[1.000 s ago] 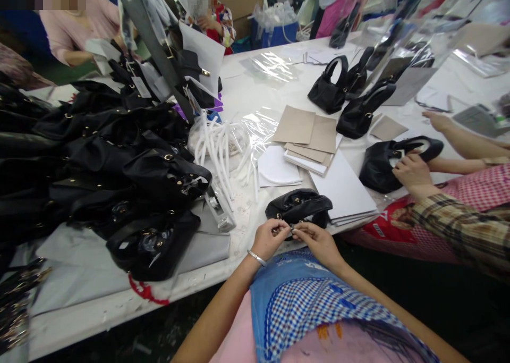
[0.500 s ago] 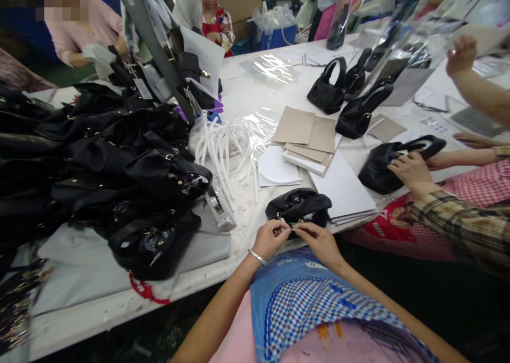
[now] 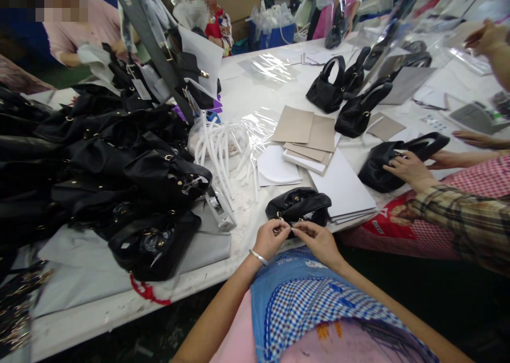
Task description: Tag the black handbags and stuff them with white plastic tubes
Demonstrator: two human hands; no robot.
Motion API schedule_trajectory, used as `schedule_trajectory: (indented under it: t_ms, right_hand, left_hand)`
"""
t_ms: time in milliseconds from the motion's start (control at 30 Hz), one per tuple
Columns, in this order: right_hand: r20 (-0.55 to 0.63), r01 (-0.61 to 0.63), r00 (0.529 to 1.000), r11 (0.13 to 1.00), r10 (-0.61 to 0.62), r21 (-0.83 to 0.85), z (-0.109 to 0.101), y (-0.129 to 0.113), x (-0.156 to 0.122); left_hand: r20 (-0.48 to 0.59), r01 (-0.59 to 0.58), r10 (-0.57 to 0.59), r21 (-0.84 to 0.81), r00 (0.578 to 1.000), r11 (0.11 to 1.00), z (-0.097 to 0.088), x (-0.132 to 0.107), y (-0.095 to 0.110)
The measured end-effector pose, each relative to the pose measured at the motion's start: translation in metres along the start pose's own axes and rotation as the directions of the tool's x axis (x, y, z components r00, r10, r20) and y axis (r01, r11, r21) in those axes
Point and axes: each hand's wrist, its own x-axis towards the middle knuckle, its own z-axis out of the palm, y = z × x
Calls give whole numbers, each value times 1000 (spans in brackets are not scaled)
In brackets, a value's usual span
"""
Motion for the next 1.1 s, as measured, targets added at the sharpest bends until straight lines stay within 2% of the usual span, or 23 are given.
schedule_trajectory:
  t_ms: [200,300,433,500,600,633,800,900,1000,1067,1100]
  right_hand:
    - [-53,49,997,999,-49,0,3,2,1]
    - [-75,62,995,998,-62,-6,6,3,3]
    - [-76,84,994,996,-83,10,10,3,4]
    - [-85,95,992,995,-94,5,9,3,3]
    - [-102,87,991,996,-87,-7,5,5,-1]
    - [-87,78,993,997,-78,-4,4,5,-2]
    - [48,74,996,997,-76,29,5,7,-5]
    - [78,71,994,993,-78,92,6,8,-5]
    - [122,-11,992,990,-6,141,2,19,-10]
    - [190,-161,973,978,135,132,0,31,-15]
    - [236,-245,948,962,212,122,-1,38,-17]
  left_hand:
    - [-92,58,-63,-50,994,997,9,-8,1]
    - [-36,108,-115,-154,993,982,11,-10,5]
    - [74,209,-196,-272,978,939,6,-11,9]
    - [27,230,-233,-293,972,928,2,-11,5]
    - [-143,207,-237,-197,961,958,2,-12,-7]
    - [-170,195,-217,-134,961,972,3,-12,-11]
    - [-191,108,-65,227,979,968,18,-4,-22]
    - [-193,61,4,330,981,942,19,-2,-20]
    - [-116,40,-8,277,993,960,14,-7,-16]
    - [-63,95,-87,131,994,987,12,-12,-13]
    - [-31,147,-146,22,989,989,13,-14,-13]
